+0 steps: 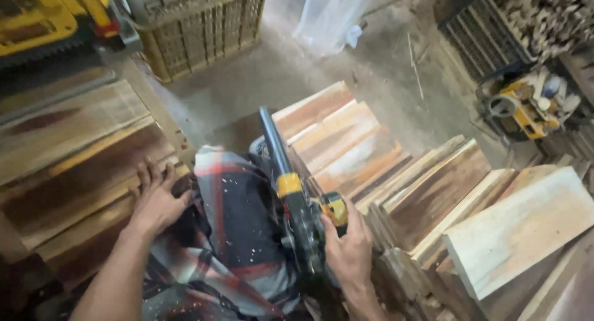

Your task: Feeding wooden planks into a thickness planer and cleaning the work area with a vacuum.

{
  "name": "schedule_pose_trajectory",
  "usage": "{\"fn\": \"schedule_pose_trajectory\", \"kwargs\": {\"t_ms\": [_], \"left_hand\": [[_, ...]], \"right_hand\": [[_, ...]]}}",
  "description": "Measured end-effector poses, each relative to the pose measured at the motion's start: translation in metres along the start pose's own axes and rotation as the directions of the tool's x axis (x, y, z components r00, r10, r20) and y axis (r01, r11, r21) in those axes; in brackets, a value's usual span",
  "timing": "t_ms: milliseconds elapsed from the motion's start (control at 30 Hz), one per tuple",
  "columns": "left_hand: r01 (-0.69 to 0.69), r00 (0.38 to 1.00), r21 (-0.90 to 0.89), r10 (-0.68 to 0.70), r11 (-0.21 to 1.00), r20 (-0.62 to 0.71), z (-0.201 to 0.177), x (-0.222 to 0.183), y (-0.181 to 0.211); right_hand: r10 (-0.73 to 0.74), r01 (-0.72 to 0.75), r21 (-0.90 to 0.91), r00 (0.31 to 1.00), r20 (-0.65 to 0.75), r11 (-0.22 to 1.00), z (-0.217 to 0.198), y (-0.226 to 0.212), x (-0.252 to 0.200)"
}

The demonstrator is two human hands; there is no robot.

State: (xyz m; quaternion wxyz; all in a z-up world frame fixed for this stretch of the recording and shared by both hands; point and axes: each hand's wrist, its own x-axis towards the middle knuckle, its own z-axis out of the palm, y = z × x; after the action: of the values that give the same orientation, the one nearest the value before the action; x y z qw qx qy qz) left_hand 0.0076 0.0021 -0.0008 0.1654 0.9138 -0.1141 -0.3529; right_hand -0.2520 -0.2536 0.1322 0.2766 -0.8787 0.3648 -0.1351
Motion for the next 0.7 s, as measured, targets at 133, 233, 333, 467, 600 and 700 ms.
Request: {"fn": "schedule_pose_trajectory", "kwargs": {"t_ms": [133,233,333,467,600,700], "left_hand": [[0.016,1.0,0.007,-0.016,1.0,0.003,0.002,0.0,-0.001],[0.008,0.994,0.066,-0.001,0.998,-0.109,0.006,0.003,-0.001],[0.069,0.991,0.203,-0.044,0.977,-0.123,0.002,-0.015,0.015],[0.121,0.974,0.299,-0.055,0.947,-0.219,0.012,-0.011,0.018],[0.163,0.609,0.345,0.18,0.924,-0.773,0.051,0.02,0.003],[0.037,0.436,0.212,0.175,0.977,-0.883,0.044,0.048,-0.004]], "right_hand": [[-0.212,0.219,0.071,0.972,-0.099,0.973,0.02,-0.016,0.018],[-0.26,0.269,0.109,0.961,-0.093,0.957,0.04,-0.037,0.056],[-0.474,0.496,0.045,0.849,-0.234,0.867,0.062,-0.057,0.094],[-0.472,0.519,0.215,0.85,-0.236,0.827,0.093,-0.1,0.146],[-0.311,0.305,0.302,0.95,-0.03,0.903,0.157,-0.127,0.207],[-0.03,-0.004,0.145,0.972,0.231,0.989,0.221,-0.118,0.252]]}}
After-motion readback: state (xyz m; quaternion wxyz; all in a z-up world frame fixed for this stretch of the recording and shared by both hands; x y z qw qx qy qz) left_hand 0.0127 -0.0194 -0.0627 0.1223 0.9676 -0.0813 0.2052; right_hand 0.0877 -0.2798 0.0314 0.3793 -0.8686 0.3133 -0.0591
